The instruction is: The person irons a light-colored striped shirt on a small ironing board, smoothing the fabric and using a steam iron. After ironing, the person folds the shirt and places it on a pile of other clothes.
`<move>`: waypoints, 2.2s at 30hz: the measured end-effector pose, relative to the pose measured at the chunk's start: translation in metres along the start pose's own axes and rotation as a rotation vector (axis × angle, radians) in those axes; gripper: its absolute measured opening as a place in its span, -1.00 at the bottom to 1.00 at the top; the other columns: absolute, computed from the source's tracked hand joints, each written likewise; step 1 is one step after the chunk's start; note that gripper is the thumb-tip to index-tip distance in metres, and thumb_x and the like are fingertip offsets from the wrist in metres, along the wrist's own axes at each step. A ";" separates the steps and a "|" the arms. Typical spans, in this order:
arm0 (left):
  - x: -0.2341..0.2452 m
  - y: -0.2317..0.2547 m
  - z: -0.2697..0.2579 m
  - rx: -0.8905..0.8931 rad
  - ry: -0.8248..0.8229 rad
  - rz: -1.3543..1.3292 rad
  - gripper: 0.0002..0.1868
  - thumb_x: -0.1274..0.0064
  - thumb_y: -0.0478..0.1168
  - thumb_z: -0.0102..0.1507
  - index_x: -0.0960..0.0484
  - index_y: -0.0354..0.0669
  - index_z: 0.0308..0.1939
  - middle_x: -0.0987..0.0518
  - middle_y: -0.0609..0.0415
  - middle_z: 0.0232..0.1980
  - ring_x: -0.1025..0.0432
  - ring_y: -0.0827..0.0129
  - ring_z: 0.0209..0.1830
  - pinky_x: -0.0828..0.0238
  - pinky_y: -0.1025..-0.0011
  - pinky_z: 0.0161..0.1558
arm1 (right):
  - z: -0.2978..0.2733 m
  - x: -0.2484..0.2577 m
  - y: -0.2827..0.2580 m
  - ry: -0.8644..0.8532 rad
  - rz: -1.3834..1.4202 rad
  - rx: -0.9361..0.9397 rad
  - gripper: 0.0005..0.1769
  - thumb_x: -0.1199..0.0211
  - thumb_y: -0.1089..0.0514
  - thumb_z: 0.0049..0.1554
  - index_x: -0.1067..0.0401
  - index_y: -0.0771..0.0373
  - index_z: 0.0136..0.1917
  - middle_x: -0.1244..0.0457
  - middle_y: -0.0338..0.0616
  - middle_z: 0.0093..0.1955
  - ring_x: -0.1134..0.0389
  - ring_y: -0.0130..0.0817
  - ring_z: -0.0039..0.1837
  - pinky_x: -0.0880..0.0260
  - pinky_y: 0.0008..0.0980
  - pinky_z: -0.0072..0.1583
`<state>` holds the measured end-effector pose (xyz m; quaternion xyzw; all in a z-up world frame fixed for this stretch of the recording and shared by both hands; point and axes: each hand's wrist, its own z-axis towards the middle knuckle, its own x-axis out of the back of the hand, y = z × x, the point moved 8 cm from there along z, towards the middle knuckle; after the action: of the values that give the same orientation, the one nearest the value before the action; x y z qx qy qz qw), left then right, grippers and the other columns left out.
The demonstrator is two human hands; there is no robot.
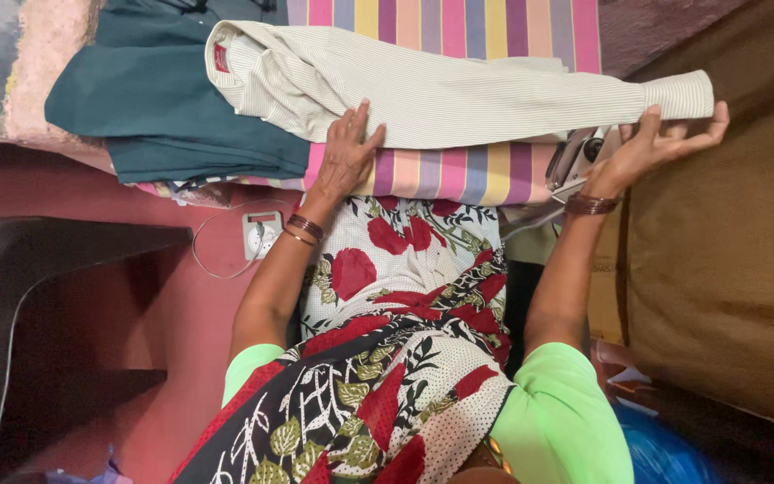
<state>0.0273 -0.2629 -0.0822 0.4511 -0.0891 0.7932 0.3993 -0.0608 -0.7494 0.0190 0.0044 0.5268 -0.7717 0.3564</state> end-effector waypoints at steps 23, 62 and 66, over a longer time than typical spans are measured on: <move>0.024 -0.018 0.018 -0.048 0.072 0.169 -0.62 -0.11 -0.33 0.10 -0.49 -0.26 -0.01 -0.41 -0.04 -0.10 -0.35 0.14 -0.21 -0.32 0.24 -0.31 | 0.024 -0.045 0.073 -0.166 -0.075 -0.276 -0.04 -0.15 0.56 0.20 0.18 -0.17 0.58 -0.27 0.17 0.49 -0.54 -0.31 0.03 -0.50 -0.57 -0.25; -0.096 -0.092 0.122 0.223 -0.113 -0.130 -0.75 0.02 -0.36 0.31 -0.59 -0.24 0.06 -0.55 -0.11 0.08 -0.27 -0.07 0.38 0.12 -0.24 0.46 | -0.056 -0.021 -0.025 -0.208 0.593 -0.482 -0.52 -0.07 0.45 0.10 -0.27 0.41 0.32 -0.28 0.05 0.24 -0.38 -0.14 0.29 -0.52 -0.06 0.40; -0.082 -0.124 0.127 0.246 -0.058 -0.205 -0.87 -0.04 -0.36 0.22 -0.67 -0.29 -0.21 -0.56 -0.14 -0.14 -0.40 -0.02 0.05 0.06 -0.21 0.39 | -0.037 0.003 0.019 -0.181 0.541 -0.411 -0.60 -0.10 0.43 0.14 -0.30 0.43 0.27 -0.24 0.00 0.17 -0.34 -0.16 0.20 -0.52 -0.07 0.32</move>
<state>0.2202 -0.2892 -0.1003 0.5260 0.0436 0.7400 0.4171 -0.0665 -0.7242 -0.0144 0.0034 0.6171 -0.5243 0.5867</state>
